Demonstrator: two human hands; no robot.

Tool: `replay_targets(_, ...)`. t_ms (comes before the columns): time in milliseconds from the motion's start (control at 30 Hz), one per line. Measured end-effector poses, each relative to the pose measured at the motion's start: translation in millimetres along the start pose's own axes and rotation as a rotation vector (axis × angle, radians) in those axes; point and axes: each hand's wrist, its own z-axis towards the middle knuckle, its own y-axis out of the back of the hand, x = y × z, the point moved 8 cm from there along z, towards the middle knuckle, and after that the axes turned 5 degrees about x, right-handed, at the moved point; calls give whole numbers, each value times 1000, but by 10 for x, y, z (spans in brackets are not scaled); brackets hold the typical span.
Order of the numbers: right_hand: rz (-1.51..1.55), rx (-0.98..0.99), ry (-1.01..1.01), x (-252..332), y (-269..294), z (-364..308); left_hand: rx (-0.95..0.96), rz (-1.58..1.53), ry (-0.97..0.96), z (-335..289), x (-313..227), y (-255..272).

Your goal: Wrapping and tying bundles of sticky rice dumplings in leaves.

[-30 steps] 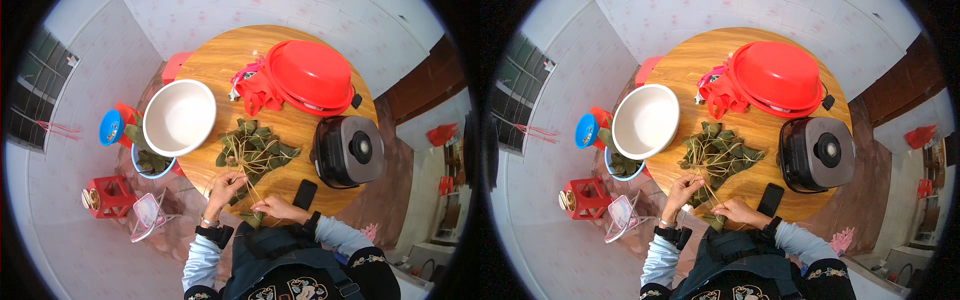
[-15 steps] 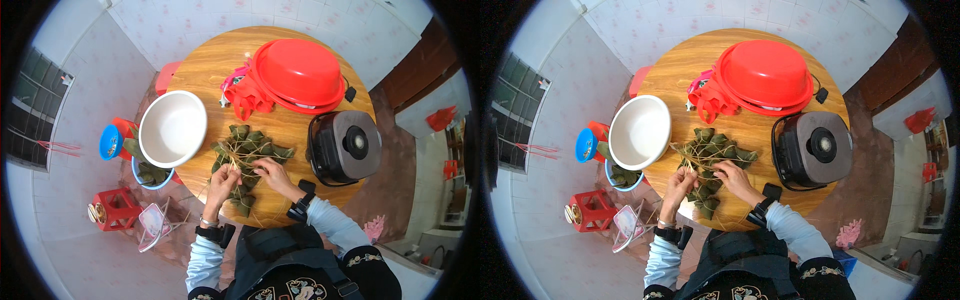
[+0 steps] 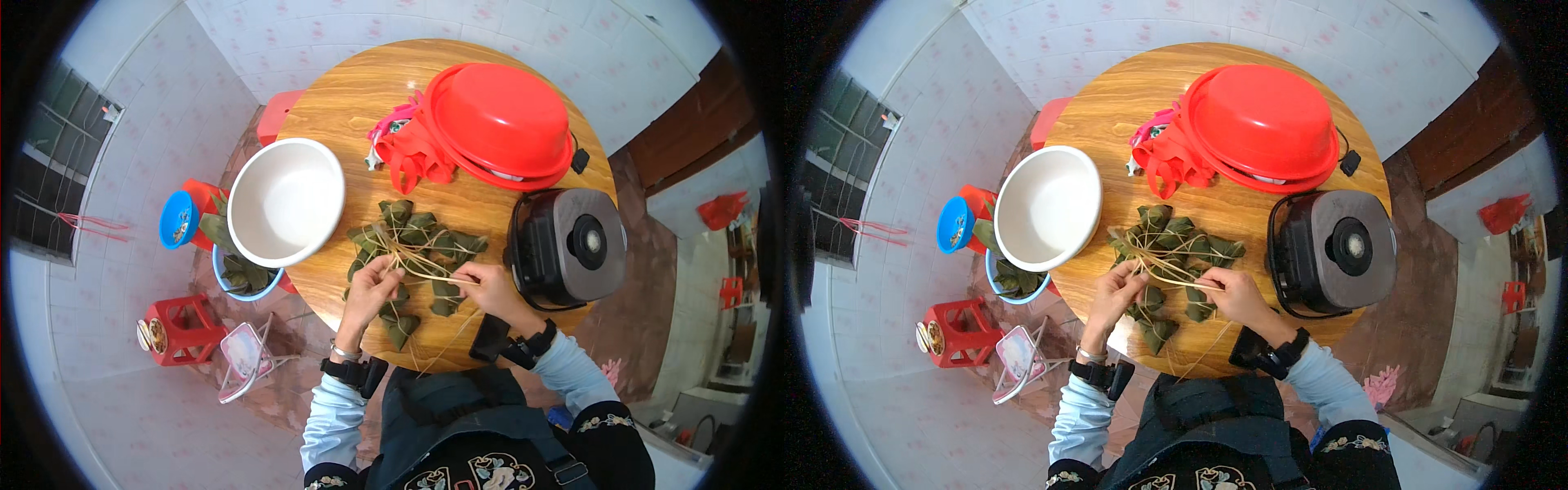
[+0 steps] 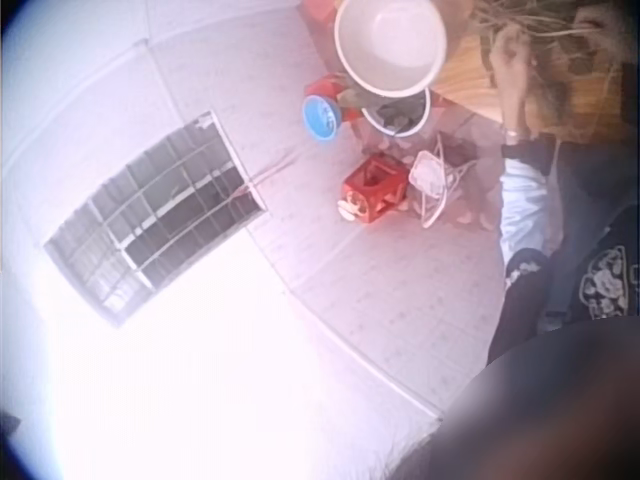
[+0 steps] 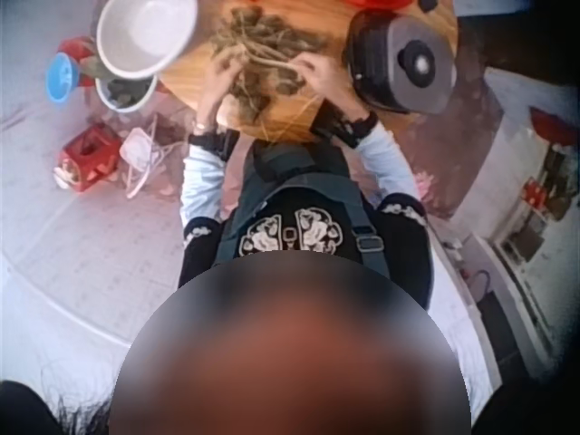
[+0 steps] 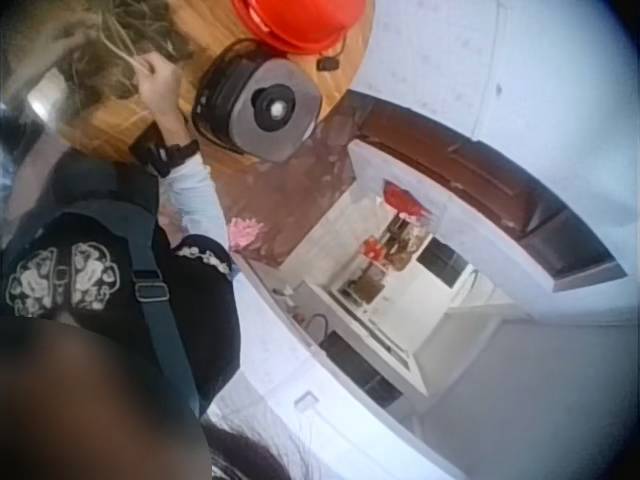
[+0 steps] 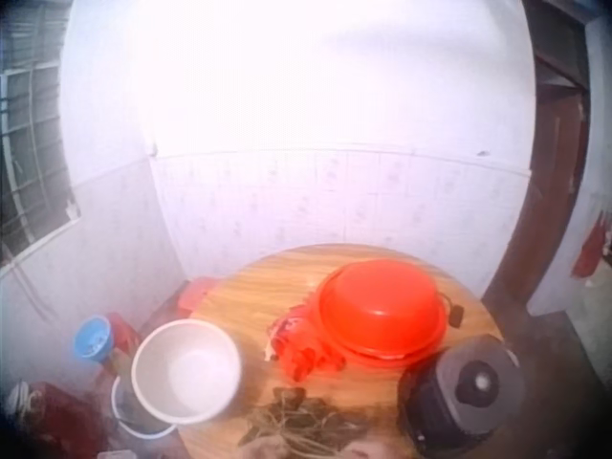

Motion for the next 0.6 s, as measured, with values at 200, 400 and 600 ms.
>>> replay_targets(200, 53, 145, -201, -168, -97, -120, 101, 77, 69, 37, 173, -62)
replay_targets(400, 181, 59, -231, -565, -234, -109, 71, 123, 25, 35, 250, -44)
replay_targets(600, 91, 70, -220, -610, -386, 121, -11, 112, 0, 40, 230, -28)
